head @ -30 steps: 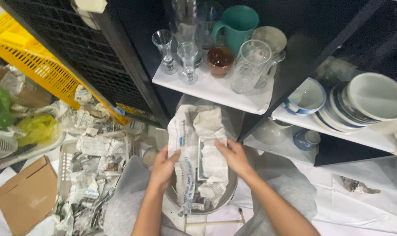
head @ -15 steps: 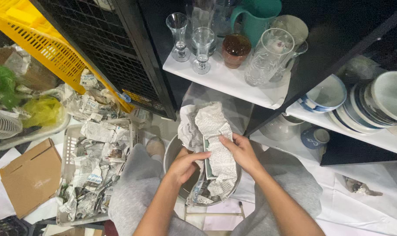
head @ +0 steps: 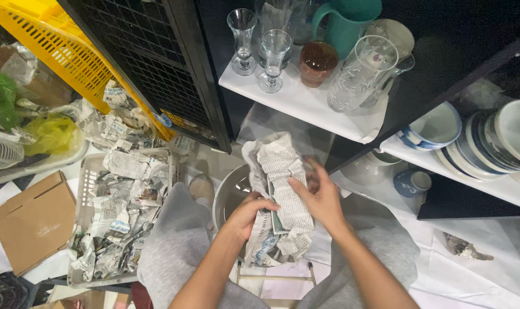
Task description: The person sits on the floor and unwraps several ceramic items from newspaper. They remove a blue-and-white bowl and a clear glass, placing them on a nearby shelf. The person continues to unwrap additional items and places them on the shelf.
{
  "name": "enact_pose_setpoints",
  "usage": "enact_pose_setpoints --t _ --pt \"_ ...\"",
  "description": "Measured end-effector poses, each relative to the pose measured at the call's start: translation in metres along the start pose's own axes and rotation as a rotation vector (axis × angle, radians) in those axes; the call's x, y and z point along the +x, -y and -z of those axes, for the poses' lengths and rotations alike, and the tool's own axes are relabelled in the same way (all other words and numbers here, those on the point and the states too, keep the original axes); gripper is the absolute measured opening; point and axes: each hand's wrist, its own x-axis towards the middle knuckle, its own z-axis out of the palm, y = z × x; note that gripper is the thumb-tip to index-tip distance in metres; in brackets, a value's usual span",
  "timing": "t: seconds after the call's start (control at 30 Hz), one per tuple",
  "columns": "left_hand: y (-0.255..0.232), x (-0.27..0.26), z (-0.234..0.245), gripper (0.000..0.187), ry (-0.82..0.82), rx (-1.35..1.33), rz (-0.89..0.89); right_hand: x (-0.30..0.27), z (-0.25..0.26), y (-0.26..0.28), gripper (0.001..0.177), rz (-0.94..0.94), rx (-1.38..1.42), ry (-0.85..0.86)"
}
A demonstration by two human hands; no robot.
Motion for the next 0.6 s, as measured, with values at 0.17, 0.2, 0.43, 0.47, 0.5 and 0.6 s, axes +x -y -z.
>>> enact_pose_setpoints --t 0.17,0.2,0.43,0.47,0.5,0.6 --pt "-0.005 0.003 0.000 0.060 -0.083 -0.070 -0.126 -0.022 0.006 0.030 0.070 0.591 -0.399 -0.039" --pt "-0.006 0.003 -0.001 0.061 -0.089 -0.109 -0.160 -0.025 0.004 0.034 0.063 0.592 -0.459 0.005" --pt "-0.013 0.000 -0.003 0.060 -0.043 -0.165 -0.276 -0.027 -0.001 0.042 0.025 0.607 -0.575 0.164" --pt "-0.014 -0.002 -0.002 0.061 -0.060 -0.163 -0.275 -0.027 -0.001 0.042 0.024 0.609 -0.565 0.186" --pt "-0.015 -0.003 -0.001 0.062 -0.076 -0.160 -0.274 -0.027 -0.001 0.042 0.028 0.602 -0.561 0.213" --pt "-0.020 -0.003 0.002 0.064 -0.100 -0.174 -0.282 -0.027 0.000 0.040 0.034 0.543 -0.510 0.279"
